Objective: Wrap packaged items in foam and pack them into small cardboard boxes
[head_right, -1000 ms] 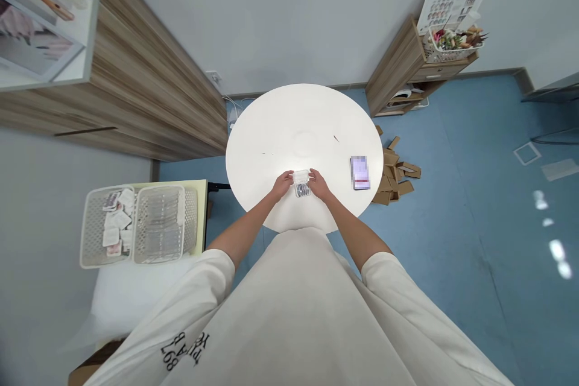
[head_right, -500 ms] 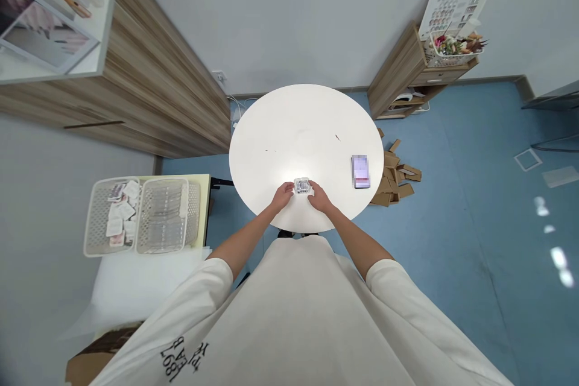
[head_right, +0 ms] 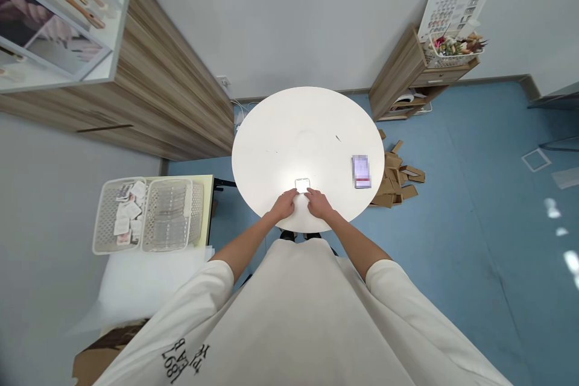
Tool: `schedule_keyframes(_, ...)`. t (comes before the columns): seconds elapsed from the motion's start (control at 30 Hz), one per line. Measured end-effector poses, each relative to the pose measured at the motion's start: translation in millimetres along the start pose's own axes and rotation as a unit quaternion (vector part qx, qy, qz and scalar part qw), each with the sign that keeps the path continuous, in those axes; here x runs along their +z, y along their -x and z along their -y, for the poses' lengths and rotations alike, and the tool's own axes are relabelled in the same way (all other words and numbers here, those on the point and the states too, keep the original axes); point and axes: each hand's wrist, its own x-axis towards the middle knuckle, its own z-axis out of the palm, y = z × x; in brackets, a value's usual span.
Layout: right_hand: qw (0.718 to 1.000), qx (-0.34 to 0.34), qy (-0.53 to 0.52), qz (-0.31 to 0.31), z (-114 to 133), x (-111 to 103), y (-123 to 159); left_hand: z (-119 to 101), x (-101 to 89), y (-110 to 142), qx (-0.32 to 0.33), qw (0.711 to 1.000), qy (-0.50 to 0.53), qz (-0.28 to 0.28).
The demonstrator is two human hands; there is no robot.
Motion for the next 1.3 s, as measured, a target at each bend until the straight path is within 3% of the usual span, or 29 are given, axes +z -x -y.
schedule_keyframes(0.27,0.995,-0.015,0.087,0.039,4.9,0.1,3.3,-4.4,7.8,3.6,0.012,0.981,-0.168,0.091)
schedule_keyframes(0.6,0.991,-0.018,0.113,0.071,23.4,-0.3,-1.3,-4.9,0.2,10.7,0.0,0.971,-0.221,0.096)
schedule_keyframes(0.77,0.989,-0.028,0.112,0.089,52.9,1.6,-19.9,16.9,-16.8,25.0,-0.026,0.972,-0.216,0.089)
schedule_keyframes(1.1,0.987,-0.023,0.106,0.116,129.9,17.2,-68.6,83.1,-53.2,61.5,-0.063,0.97,-0.226,0.061)
schedule_keyframes(1.3,0.991,-0.008,0.093,0.094,153.3,23.7,-80.7,105.3,-67.0,69.7,-0.046,0.975,-0.202,0.08)
